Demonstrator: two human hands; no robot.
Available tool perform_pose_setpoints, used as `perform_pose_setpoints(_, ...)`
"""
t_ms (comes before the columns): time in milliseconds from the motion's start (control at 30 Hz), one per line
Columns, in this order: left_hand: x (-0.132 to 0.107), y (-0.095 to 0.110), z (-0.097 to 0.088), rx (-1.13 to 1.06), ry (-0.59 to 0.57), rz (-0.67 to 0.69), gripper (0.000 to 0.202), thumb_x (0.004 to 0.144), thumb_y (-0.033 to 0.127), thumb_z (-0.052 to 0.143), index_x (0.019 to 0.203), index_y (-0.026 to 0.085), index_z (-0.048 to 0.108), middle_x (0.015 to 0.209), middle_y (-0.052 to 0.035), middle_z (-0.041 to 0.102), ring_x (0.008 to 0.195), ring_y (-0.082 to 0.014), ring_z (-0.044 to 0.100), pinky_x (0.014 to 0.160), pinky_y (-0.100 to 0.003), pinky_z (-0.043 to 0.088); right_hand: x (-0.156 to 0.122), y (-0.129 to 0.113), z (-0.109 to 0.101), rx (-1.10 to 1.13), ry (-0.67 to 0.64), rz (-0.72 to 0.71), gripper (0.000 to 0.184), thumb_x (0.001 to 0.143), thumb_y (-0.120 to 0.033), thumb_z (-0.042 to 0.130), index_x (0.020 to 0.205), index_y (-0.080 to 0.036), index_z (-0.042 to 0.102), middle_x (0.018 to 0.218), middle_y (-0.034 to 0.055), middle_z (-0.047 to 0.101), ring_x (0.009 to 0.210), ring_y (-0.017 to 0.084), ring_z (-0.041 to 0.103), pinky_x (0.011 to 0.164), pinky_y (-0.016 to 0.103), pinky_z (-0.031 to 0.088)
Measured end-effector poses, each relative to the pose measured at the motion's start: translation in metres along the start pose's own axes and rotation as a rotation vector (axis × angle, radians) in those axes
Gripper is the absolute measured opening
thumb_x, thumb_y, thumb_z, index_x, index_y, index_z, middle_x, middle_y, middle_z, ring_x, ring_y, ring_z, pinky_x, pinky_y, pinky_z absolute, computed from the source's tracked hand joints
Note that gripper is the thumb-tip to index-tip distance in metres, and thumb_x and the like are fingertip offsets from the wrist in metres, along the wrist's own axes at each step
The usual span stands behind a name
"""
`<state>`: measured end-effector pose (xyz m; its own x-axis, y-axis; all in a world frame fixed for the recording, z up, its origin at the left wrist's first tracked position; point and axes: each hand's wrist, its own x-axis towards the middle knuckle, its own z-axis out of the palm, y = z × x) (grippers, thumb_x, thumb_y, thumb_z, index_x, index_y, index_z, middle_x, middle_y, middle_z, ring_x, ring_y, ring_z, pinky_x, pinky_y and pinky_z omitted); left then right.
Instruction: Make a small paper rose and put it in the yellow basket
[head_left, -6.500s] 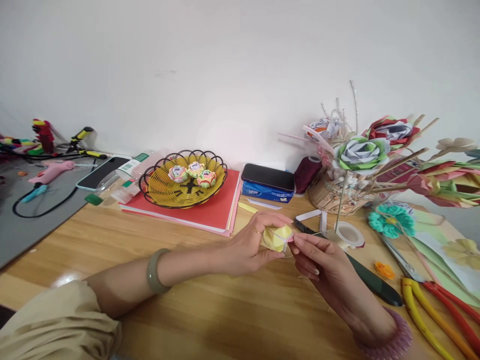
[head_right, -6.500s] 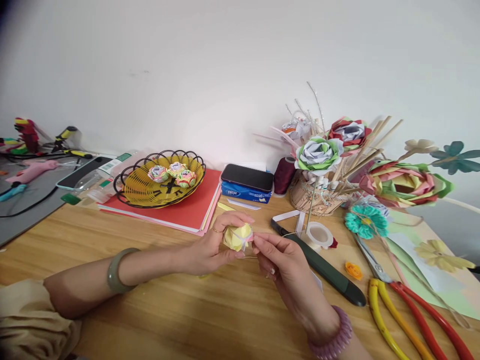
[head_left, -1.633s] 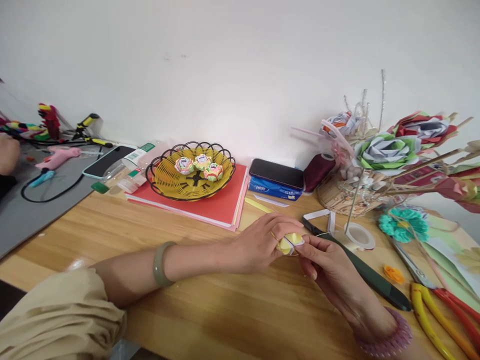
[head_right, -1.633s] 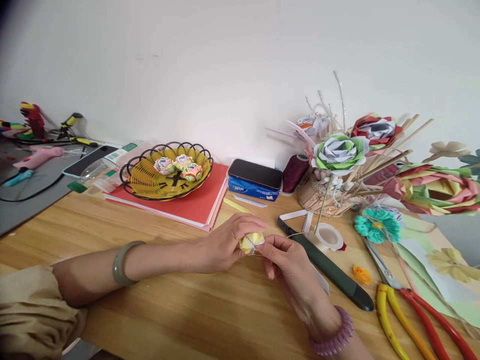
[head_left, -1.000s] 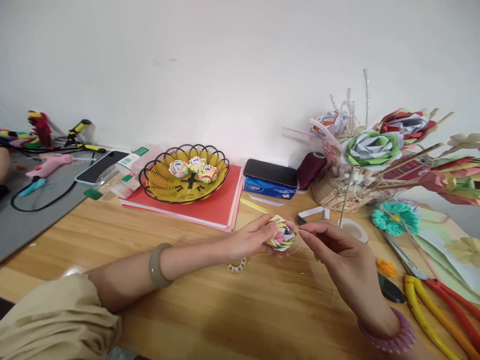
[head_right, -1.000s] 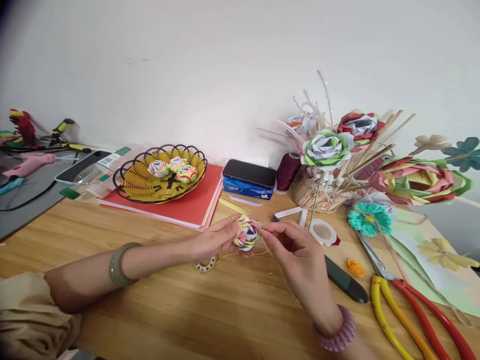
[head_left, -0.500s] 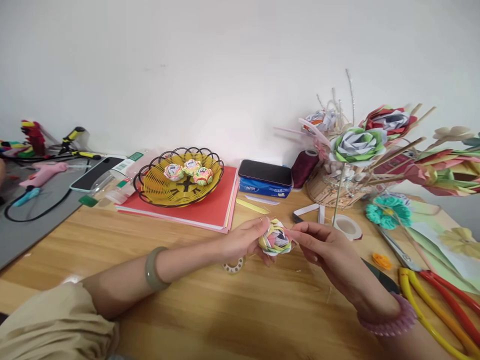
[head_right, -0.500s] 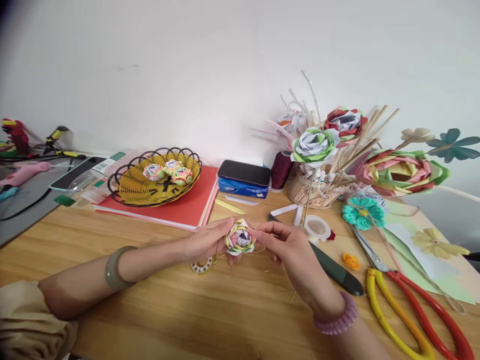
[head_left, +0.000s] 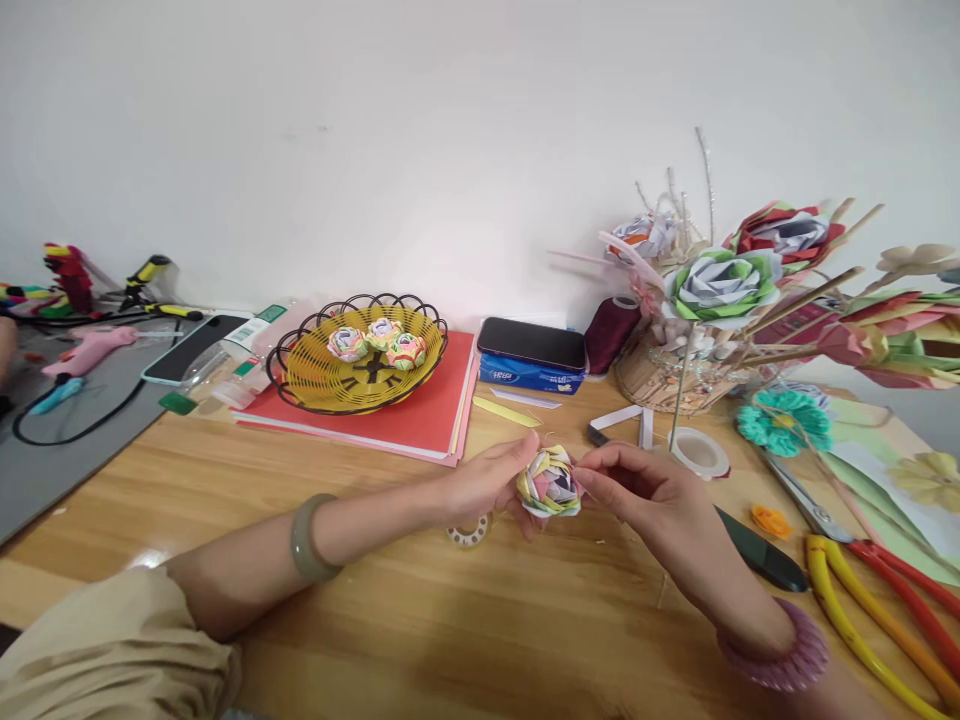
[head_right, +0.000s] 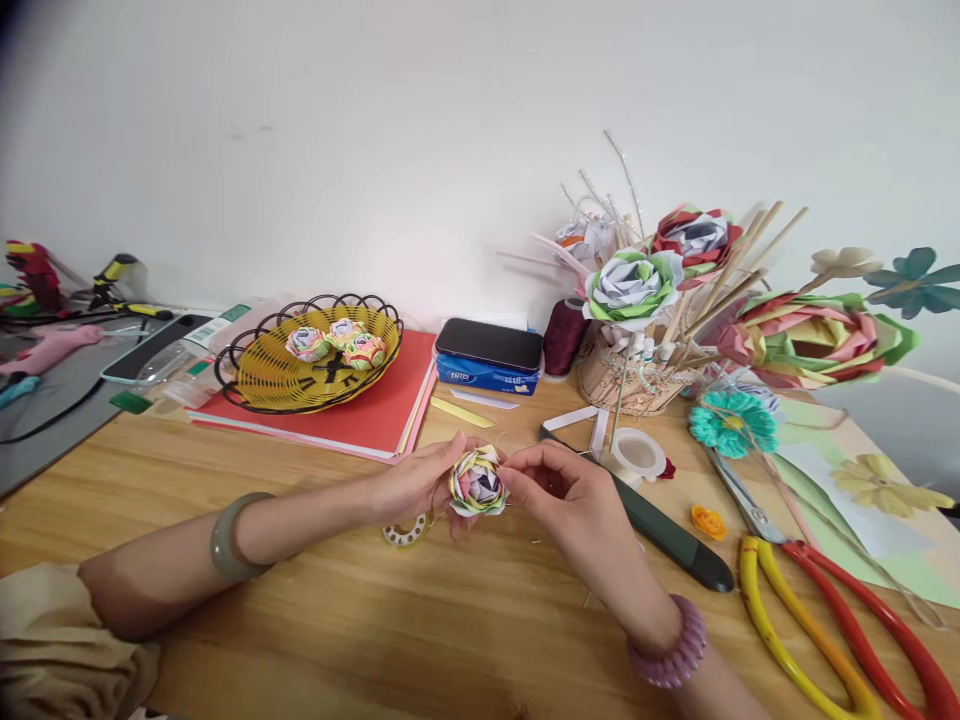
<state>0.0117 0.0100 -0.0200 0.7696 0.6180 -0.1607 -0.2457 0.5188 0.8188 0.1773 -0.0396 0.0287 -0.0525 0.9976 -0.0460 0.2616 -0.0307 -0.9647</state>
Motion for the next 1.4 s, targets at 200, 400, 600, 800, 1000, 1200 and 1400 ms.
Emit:
perform_pose_setpoints(200, 0.001, 0.0, 0.0, 0.016, -0.022, -0.008, 0.055, 0.078, 0.059, 0.045, 0.094, 0.009, 0.06, 0.069, -0.0066, 0.062, 0.05, -0.0113, 0.056, 0.041, -0.021, 0.045, 0.002, -0.002, -0.003, -0.018, -0.074, 0.089, 0.02, 0.071, -0.038, 0.064, 0.068, -0.019, 0.065, 0.058, -0.002, 0.057, 0.046, 0.009, 0.041, 0.04, 0.021, 0.031)
perform_pose_setpoints(400, -0.001, 0.005, 0.001, -0.031, 0.019, 0.005, 0.048, 0.077, 0.053, 0.052, 0.102, 0.012, 0.059, 0.083, -0.0091, 0.065, 0.059, -0.0131, 0.058, 0.047, -0.024, 0.048, -0.001, 0.002, -0.003, -0.022, 0.03, 0.008, 0.019, 0.071, -0.039, 0.066, 0.072, -0.019, 0.066, 0.065, -0.0006, 0.061, 0.048, 0.009, 0.044, 0.041, 0.021, 0.033)
perform_pose_setpoints(600, -0.001, 0.008, 0.002, -0.052, 0.061, 0.105, 0.038, 0.08, 0.042, 0.055, 0.106, 0.015, 0.059, 0.113, -0.0127, 0.059, 0.083, -0.0144, 0.058, 0.069, -0.027, 0.048, -0.007, 0.005, 0.0, -0.149, 0.176, -0.256, 0.013, 0.076, -0.034, 0.062, 0.074, -0.023, 0.065, 0.071, 0.0009, 0.061, 0.062, 0.014, 0.053, 0.053, 0.024, 0.042)
perform_pose_setpoints(800, 0.0, 0.004, 0.0, -0.007, 0.053, 0.205, 0.039, 0.077, 0.037, 0.061, 0.112, 0.021, 0.056, 0.117, -0.0092, 0.059, 0.106, -0.0189, 0.054, 0.087, -0.032, 0.041, -0.005, 0.002, 0.002, -0.215, 0.162, -0.232, 0.014, 0.077, -0.035, 0.06, 0.073, -0.022, 0.067, 0.073, 0.0031, 0.063, 0.065, 0.017, 0.056, 0.056, 0.027, 0.045)
perform_pose_setpoints(1000, 0.0, 0.005, 0.0, 0.151, 0.088, 0.299, 0.041, 0.075, 0.033, 0.064, 0.114, 0.022, 0.056, 0.119, -0.0075, 0.058, 0.111, -0.0197, 0.051, 0.094, -0.032, 0.037, -0.008, 0.005, 0.001, -0.214, 0.245, -0.264, 0.013, 0.077, -0.035, 0.06, 0.075, -0.023, 0.065, 0.074, 0.0028, 0.061, 0.063, 0.016, 0.054, 0.052, 0.025, 0.043)
perform_pose_setpoints(1200, -0.001, 0.008, 0.0, 0.223, 0.068, 0.35, 0.04, 0.074, 0.028, 0.066, 0.111, 0.02, 0.054, 0.114, -0.0077, 0.059, 0.105, -0.0188, 0.053, 0.089, -0.031, 0.041, -0.007, 0.006, 0.001, -0.229, 0.193, -0.205, 0.017, 0.077, -0.037, 0.059, 0.074, -0.022, 0.065, 0.074, 0.0034, 0.062, 0.063, 0.016, 0.055, 0.053, 0.026, 0.044)
perform_pose_setpoints(1400, -0.004, 0.009, 0.004, 0.275, 0.071, 0.434, 0.04, 0.069, 0.021, 0.069, 0.106, 0.021, 0.054, 0.114, -0.0071, 0.054, 0.107, -0.0194, 0.05, 0.085, -0.031, 0.043, -0.007, 0.003, 0.002, -0.195, 0.202, -0.168, 0.017, 0.076, -0.037, 0.06, 0.075, -0.021, 0.066, 0.071, 0.0027, 0.062, 0.057, 0.014, 0.052, 0.046, 0.024, 0.039)
